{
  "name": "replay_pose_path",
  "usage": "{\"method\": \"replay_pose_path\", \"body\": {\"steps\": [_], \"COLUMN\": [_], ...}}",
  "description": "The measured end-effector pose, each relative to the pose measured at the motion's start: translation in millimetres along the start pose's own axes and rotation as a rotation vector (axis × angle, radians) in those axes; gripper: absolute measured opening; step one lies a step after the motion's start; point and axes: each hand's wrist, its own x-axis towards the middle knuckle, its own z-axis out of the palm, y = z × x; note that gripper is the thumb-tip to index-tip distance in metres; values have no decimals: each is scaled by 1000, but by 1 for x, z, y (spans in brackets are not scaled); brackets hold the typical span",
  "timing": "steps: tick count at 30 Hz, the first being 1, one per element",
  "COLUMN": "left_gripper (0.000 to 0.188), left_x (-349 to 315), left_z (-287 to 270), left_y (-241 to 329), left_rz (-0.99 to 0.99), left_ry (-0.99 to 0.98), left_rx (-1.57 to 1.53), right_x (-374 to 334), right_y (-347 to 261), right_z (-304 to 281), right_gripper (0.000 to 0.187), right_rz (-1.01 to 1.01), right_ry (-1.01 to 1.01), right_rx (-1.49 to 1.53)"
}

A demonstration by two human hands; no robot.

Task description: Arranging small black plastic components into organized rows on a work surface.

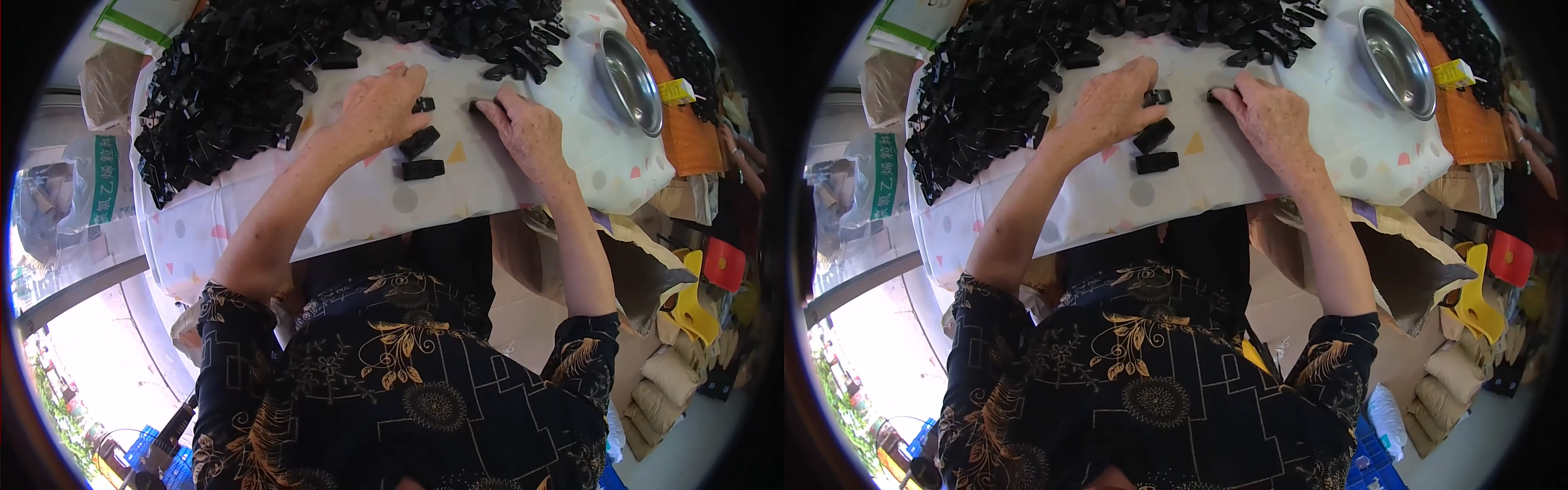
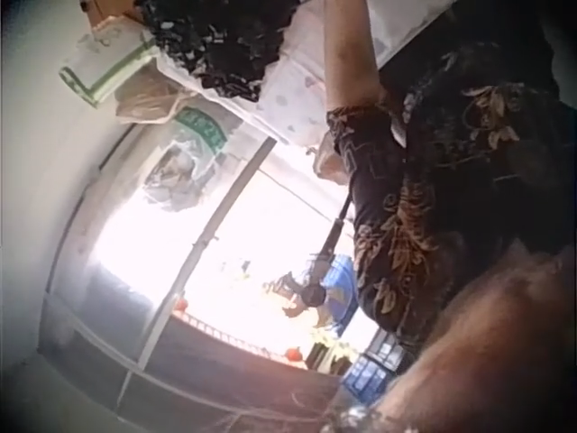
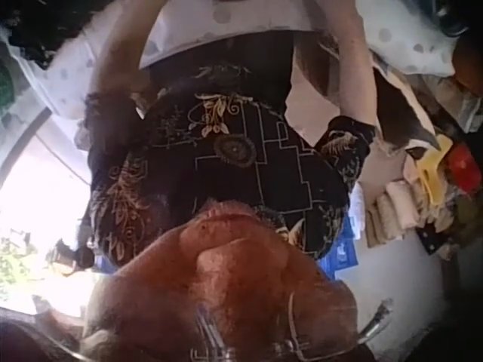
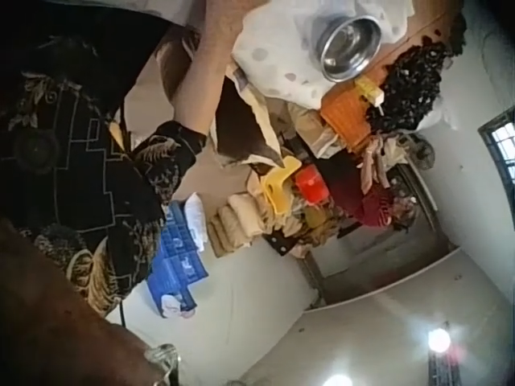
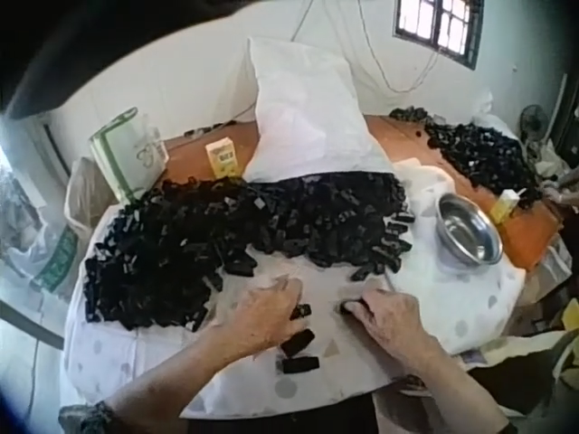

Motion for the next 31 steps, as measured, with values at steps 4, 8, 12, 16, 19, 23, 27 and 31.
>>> {"method": "replay_pose_path", "body": {"steps": [4,8,12,16,19,23,27,31], "left_gripper": [29,26,29,38,41,38,35,35], "left_x": [9,11,-2,-8,-2,7,7,6], "left_z": [-8,2,7,3,11,18,21,17], "left_y": [-4,-17,-25,-28,-30,-32,-36,-35], "left_rz": [61,246,308,-14,-37,-82,-33,-27], "left_ry": [68,191,230,342,300,249,209,165], "left_rx": [80,102,15,-152,-150,-202,-204,-223], "right_x": [5,6,5,16,33,57,67,68], "right_y": [-7,-5,3,-11,-24,-26,-27,-21], "right_z": [-5,-9,-4,-10,-8,5,17,23], "right_gripper": [24,25,25,24,25,26,27,25], "right_rz": [-37,-174,-198,-67,-89,-306,-337,-381], "right_ry": [78,-31,-7,-3,39,117,39,8], "right_rx": [41,123,176,374,436,326,343,253]}}
